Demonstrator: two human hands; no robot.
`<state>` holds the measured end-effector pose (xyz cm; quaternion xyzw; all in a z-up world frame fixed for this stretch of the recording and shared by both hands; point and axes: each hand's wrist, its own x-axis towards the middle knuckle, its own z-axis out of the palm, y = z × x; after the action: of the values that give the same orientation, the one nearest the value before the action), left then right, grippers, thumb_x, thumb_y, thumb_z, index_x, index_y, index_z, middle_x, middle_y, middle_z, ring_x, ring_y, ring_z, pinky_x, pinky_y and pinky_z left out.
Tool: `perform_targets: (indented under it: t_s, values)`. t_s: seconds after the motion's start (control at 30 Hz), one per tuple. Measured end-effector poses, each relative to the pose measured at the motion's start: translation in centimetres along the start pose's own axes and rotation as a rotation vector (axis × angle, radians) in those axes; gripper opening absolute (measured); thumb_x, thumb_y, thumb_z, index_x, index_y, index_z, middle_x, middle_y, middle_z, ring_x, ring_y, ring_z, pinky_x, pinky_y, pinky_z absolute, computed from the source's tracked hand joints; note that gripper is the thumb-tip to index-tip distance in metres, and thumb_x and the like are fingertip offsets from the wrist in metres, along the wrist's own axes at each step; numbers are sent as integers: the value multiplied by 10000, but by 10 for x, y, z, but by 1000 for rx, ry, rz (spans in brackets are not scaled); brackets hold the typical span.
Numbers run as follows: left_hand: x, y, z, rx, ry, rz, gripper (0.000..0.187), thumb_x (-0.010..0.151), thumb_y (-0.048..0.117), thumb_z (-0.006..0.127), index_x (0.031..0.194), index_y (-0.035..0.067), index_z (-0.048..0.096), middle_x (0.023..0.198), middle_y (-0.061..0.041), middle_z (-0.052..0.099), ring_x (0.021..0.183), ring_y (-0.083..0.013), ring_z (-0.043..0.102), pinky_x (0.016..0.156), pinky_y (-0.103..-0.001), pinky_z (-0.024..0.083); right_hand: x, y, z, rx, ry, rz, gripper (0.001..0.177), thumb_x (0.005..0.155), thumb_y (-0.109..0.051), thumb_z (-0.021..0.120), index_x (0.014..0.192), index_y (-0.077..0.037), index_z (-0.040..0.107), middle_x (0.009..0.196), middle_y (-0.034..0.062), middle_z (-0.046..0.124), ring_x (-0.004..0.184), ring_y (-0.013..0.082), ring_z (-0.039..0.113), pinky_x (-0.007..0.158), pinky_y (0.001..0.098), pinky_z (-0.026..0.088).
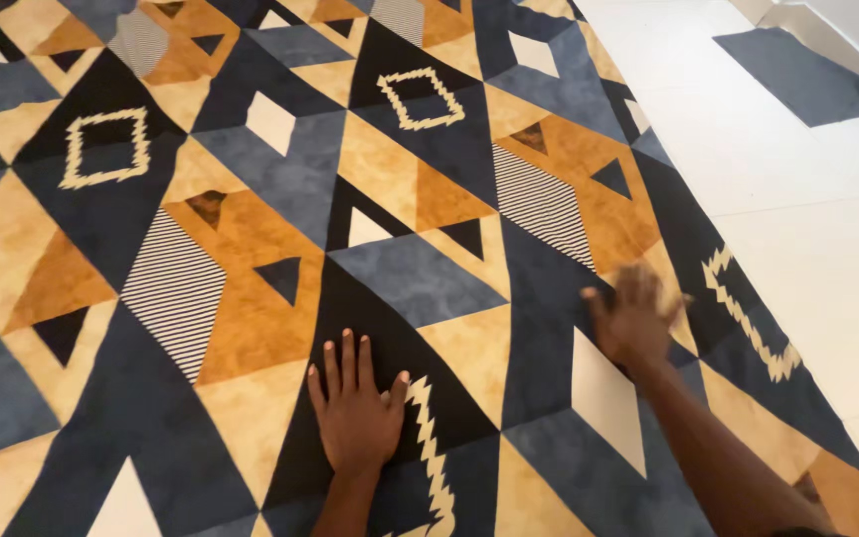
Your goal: The person smooths a patterned bedsheet on a bed using both hands. They systematically press and rub the fabric to remove wrinkles, moving from the head of the bed down to the foot. The person also adjusts the sheet around the corners and edges of the mattress.
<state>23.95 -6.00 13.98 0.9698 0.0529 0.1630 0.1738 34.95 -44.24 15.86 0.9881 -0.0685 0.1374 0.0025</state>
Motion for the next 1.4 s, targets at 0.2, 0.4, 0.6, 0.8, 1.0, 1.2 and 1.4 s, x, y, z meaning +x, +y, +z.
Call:
perform_targets:
  t_s: [0.2,0.4,0.6,0.8,1.0,1.2,1.4]
  values:
    - [-3,4,-3,6,47,8,696,930,537,512,1465,91,504,1617,-83,394,1519,-303,296,1229,-515,160,1,-51,10,340,-15,-171,729,1037,-570,417,1534,-36,412,1651,217,327,1576,375,243,1246,556,157]
    - [-5,1,-4,-14,70,44,661,951,497,521,1460,76,528,1607,-90,426,1524,-313,322,1247,-510,178,13,-126,15,374,-81,-669,749,989,-553,503,1531,-39,446,1611,223,386,1481,388,321,1175,594,192]
    - [0,4,-6,-23,78,46,651,940,484,532,1443,72,541,1589,-100,452,1505,-325,346,1236,-513,184,74,33,15,-109,-192,-125,644,1050,-580,488,1411,-50,553,1421,186,588,1360,374,529,1154,538,417]
    - [0,4,-6,-45,106,28,630,937,467,537,1428,73,553,1584,-99,458,1504,-322,352,1237,-514,189,70,82,15,53,263,264,660,1108,-473,498,1513,44,431,1529,330,402,1453,521,277,1009,802,106]
    - [-1,6,-4,-42,108,36,619,941,450,538,1430,70,563,1586,-94,462,1508,-321,358,1239,-514,197,41,56,0,-48,17,-502,659,957,-526,548,1491,-145,480,1532,161,463,1435,352,396,1147,605,291]
    - [-2,5,-3,-36,120,41,605,954,447,536,1427,70,564,1590,-96,464,1514,-320,360,1248,-514,201,65,149,-22,141,-248,520,580,1102,-503,451,1508,-89,487,1558,188,478,1466,385,423,1140,746,264]
    - [0,5,-4,-42,118,47,615,950,447,537,1426,60,569,1583,-110,472,1506,-331,364,1239,-523,202,46,123,-26,489,14,-319,616,1107,-546,461,1546,-115,427,1587,182,420,1525,412,348,1212,697,324]
